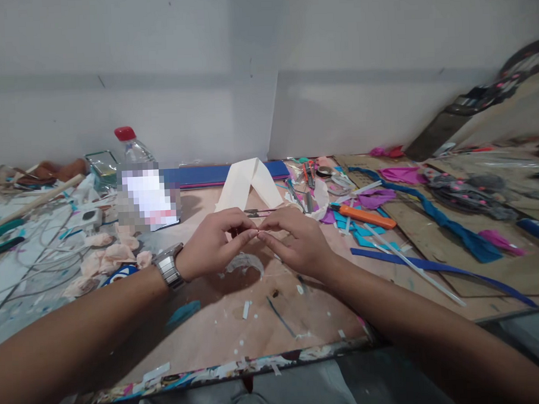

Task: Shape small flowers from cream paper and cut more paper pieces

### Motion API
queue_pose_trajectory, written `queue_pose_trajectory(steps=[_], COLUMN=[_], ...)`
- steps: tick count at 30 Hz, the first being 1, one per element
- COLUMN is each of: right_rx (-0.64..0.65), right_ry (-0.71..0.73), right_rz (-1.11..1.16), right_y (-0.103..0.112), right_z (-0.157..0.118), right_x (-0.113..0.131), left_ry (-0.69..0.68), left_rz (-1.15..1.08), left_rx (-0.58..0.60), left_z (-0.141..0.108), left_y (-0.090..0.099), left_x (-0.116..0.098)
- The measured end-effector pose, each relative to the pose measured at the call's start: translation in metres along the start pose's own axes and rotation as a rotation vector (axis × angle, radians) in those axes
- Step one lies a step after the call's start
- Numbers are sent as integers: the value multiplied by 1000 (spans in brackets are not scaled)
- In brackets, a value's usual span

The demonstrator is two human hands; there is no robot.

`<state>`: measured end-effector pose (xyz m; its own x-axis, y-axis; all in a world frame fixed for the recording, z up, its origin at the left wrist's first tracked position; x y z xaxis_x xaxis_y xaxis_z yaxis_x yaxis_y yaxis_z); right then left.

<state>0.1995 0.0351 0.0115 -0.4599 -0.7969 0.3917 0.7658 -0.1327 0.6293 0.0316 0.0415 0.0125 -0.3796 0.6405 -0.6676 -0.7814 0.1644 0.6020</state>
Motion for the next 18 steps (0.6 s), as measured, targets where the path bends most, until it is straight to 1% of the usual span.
queue_pose_trajectory(steps=[9,14,18], right_rx=[-94,-122,-113], right_ry=[69,87,73], right_rz=[50,52,56], right_y=[3,5,5], right_z=[-2,-1,-1], right_x=[2,2,2], left_ry=[-83,-56,-63], left_rz=[17,-32,-23], left_rx=[-49,-26,-33], left_z=[-2,-1,-1], left_y=[0,-2,-2], left_x=[-7,-5,-5])
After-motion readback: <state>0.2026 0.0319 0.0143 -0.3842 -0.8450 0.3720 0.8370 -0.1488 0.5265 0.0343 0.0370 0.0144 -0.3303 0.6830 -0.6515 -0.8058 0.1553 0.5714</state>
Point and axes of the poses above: each hand's wrist, its own z-axis towards the middle knuckle, its own y-axis out of the back of the hand, x = y × z, the point moved 6 cm from there along z, towards the middle knuckle
